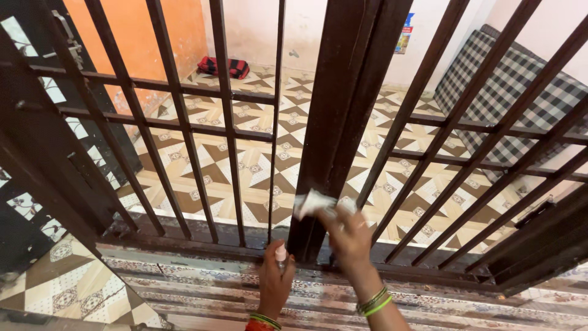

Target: The person cleans a metal gate by spraying a liquid from a bottle onto the bars and wiping them with a white cloth. The person systematically moves along the lower section of the gate, spraying and wiping each bar.

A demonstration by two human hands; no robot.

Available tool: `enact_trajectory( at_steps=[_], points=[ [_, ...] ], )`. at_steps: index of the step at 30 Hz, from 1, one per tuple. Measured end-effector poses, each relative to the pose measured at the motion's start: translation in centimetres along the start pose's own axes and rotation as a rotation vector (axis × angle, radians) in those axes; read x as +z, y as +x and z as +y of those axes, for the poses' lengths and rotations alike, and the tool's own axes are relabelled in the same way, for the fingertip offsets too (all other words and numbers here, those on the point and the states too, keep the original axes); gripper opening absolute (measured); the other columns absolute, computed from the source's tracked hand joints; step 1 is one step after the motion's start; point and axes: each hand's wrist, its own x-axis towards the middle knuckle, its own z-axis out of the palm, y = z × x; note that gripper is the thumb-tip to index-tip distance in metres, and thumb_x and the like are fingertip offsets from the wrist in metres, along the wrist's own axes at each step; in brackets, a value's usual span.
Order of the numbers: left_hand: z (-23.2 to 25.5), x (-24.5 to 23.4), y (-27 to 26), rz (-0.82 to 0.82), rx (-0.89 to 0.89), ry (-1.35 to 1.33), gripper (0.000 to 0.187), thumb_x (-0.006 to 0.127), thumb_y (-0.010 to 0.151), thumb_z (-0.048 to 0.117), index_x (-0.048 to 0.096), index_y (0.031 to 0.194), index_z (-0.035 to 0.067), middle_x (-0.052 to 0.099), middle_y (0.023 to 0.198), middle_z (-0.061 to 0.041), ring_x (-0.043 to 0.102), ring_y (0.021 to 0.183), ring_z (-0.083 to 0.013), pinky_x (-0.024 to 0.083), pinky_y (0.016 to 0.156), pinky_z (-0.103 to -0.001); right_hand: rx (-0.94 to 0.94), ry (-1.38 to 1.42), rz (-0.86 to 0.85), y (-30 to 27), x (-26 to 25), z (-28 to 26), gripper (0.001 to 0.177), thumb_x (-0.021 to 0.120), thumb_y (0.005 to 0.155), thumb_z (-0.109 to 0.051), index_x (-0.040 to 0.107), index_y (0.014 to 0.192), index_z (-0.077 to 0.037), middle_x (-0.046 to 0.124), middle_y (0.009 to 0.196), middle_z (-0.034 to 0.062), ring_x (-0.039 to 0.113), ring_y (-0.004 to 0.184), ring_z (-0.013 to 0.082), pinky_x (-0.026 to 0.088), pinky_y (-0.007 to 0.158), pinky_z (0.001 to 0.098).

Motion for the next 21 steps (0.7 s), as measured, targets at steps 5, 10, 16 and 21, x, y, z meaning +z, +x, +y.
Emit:
enact_trajectory(
  at_steps=[5, 10, 16, 21],
  points=[
    [0.2, -0.2, -0.6, 0.121, 0.095, 0.029, 0.046, 0.066, 0.094, 0.007, 0.048, 0.137, 0.004, 0.063, 0.114, -0.018, 0.069, 0.098, -0.0254, 0.065, 0.074, -0.035, 0.018, -0.060, 0.049, 4.3, -1.3, -0.6, 0.033, 0.074, 0.088, -0.002, 0.078, 0.116, -0.017, 0.068, 0.098, 0.0027, 0.057, 0.070, 0.0139, 0.047, 0.059, 0.0302],
    [0.4, -0.9, -1.6, 0.126, 0.087, 0.056, 0.063, 0.075, 0.090, 0.009, 0.041, 0.144, 0.003, 0.061, 0.107, -0.017, 0.065, 0.092, -0.0249, 0.057, 0.078, -0.035, -0.010, 0.023, -0.145, -4.1, 1.5, -2.8, 0.034, 0.076, 0.086, -0.010, 0.075, 0.120, -0.016, 0.063, 0.101, -0.0019, 0.057, 0.073, 0.0152, 0.047, 0.061, 0.0340],
    [2.2, -1.6, -2.5, 0.074, 0.068, 0.189, 0.062, 0.072, 0.089, 0.008, 0.045, 0.145, 0.007, 0.056, 0.131, -0.018, 0.063, 0.111, -0.0246, 0.064, 0.083, -0.033, -0.159, 0.037, -0.537, -16.4, 4.3, -3.7, 0.045, 0.072, 0.081, -0.017, 0.070, 0.125, -0.011, 0.064, 0.111, 0.0043, 0.060, 0.096, 0.0205, 0.044, 0.075, 0.0387],
    [2.6, -2.7, -3.4, 0.067, -0.080, 0.031, 0.062, 0.064, 0.097, 0.019, 0.037, 0.151, 0.008, 0.065, 0.109, -0.015, 0.071, 0.095, -0.0203, 0.064, 0.078, -0.030, -0.110, 0.032, -0.675, -20.8, 4.3, -1.4, 0.045, 0.072, 0.083, -0.023, 0.070, 0.127, -0.015, 0.063, 0.111, 0.0047, 0.057, 0.096, 0.0215, 0.043, 0.075, 0.0407]
  ],
)
